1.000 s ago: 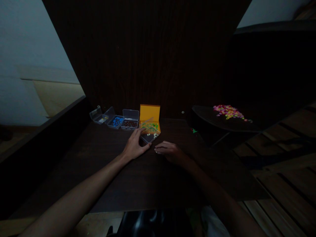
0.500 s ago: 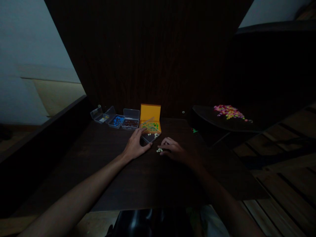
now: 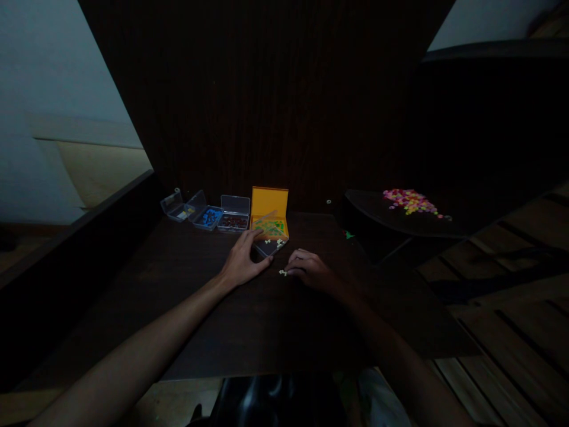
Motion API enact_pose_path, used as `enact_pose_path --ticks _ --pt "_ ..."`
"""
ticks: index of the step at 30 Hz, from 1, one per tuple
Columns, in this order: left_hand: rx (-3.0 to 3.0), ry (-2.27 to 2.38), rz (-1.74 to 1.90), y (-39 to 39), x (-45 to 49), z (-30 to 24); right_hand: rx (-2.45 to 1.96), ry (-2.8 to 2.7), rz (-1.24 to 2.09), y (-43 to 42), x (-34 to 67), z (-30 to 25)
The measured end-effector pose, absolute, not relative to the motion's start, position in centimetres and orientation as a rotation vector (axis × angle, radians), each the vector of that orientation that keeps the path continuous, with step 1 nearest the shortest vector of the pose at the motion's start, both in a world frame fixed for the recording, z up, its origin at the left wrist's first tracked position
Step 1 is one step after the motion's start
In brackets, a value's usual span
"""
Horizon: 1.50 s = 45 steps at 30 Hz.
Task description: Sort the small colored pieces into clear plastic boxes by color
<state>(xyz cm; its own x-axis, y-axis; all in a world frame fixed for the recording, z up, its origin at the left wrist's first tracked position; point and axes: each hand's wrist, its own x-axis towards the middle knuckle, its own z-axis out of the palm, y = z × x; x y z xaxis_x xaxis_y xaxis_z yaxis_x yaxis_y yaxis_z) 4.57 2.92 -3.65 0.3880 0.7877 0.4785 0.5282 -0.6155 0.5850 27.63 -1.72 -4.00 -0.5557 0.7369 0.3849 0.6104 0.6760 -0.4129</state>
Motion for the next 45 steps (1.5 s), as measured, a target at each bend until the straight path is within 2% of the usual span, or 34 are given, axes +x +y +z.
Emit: enact_pose_path --ticks 16,32,45 --pt "2.334 1.130 1.067 3.0 4.5 -4.0 -1.031 -2.245 0.221 -1.8 27.6 -3.3" --pt "2.491 0.676 0.909 2.0 4.5 -3.3 -1.031 -2.063 0.072 -1.6 27.6 -2.9" --pt "2.487 0.596 0.853 0.9 4.9 -2.7 -1.067 -2.143 0.069 -1.3 27.5 -3.8"
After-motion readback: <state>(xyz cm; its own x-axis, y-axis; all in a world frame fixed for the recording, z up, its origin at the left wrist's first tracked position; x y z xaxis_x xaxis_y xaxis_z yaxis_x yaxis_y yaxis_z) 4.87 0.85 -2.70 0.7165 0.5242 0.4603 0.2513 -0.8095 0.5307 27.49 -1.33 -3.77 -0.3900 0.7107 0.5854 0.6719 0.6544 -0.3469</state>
